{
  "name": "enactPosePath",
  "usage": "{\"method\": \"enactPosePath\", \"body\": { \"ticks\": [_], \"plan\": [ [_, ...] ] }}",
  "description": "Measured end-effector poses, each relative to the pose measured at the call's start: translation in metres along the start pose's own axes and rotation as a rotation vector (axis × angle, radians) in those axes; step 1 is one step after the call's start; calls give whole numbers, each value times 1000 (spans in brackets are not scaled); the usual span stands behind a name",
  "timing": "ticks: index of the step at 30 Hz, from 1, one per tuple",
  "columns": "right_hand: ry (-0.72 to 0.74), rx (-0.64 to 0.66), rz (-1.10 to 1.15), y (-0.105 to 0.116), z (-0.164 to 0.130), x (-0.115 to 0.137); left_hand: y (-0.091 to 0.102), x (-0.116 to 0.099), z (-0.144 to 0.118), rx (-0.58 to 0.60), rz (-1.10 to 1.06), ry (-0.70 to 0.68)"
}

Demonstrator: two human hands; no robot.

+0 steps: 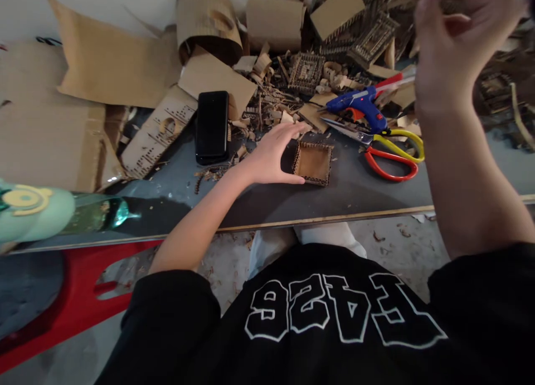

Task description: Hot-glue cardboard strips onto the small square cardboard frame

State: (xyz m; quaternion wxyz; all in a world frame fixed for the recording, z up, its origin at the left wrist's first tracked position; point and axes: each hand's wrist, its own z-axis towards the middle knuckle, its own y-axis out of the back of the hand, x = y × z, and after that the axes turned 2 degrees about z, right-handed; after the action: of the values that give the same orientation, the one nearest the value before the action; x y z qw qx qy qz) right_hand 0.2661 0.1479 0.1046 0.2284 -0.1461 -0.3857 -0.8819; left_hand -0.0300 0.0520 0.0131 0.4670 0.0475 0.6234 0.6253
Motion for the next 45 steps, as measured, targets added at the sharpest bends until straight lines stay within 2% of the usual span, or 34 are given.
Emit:
{"method": "enactPosePath", "body": {
  "ticks": [3, 4, 5, 6, 7, 8, 9, 11, 12, 14, 21, 28, 31, 38, 45],
  "plan": [
    [-72, -195, 183, 4, -5, -12, 3, 17, 6, 118, -49, 1],
    [-41, -173, 251, 10, -13, -12, 4, 19, 6, 136, -64, 5],
    [23, -48, 323, 17, -23, -11, 5, 20, 7, 137, -77, 8],
    [60, 12, 357, 25, -35, -8, 6, 19, 6, 124, -86, 9],
    [136, 199, 329, 34, -48, -2, 8, 19, 6, 102, -92, 7],
    [245, 410, 206, 42, -61, 5, 9, 19, 6, 78, -94, 2],
    [293, 547, 51, 48, -72, 13, 9, 18, 6, 58, -91, -7],
    [251, 788, -146, 52, -91, 29, 8, 18, 7, 42, -73, -28],
    [201, 868, -222, 51, -97, 35, 7, 17, 7, 41, -60, -34],
    [150, 942, -311, 42, -105, 43, 2, 14, 7, 36, -36, -38],
    [355, 812, -231, 15, -110, 42, -19, 3, -1, -42, 18, 72],
    [359, 848, -266, 6, -114, 48, -24, -2, -5, -94, 48, 111],
    [406, 814, -244, 2, -113, 46, -23, -4, -6, -115, 46, 107],
    [431, 791, -209, -5, -110, 39, -26, -6, -7, -179, 159, 0],
    [405, 716, -158, -11, -118, 34, -26, -5, -7, -185, 202, 9]
  ]
}}
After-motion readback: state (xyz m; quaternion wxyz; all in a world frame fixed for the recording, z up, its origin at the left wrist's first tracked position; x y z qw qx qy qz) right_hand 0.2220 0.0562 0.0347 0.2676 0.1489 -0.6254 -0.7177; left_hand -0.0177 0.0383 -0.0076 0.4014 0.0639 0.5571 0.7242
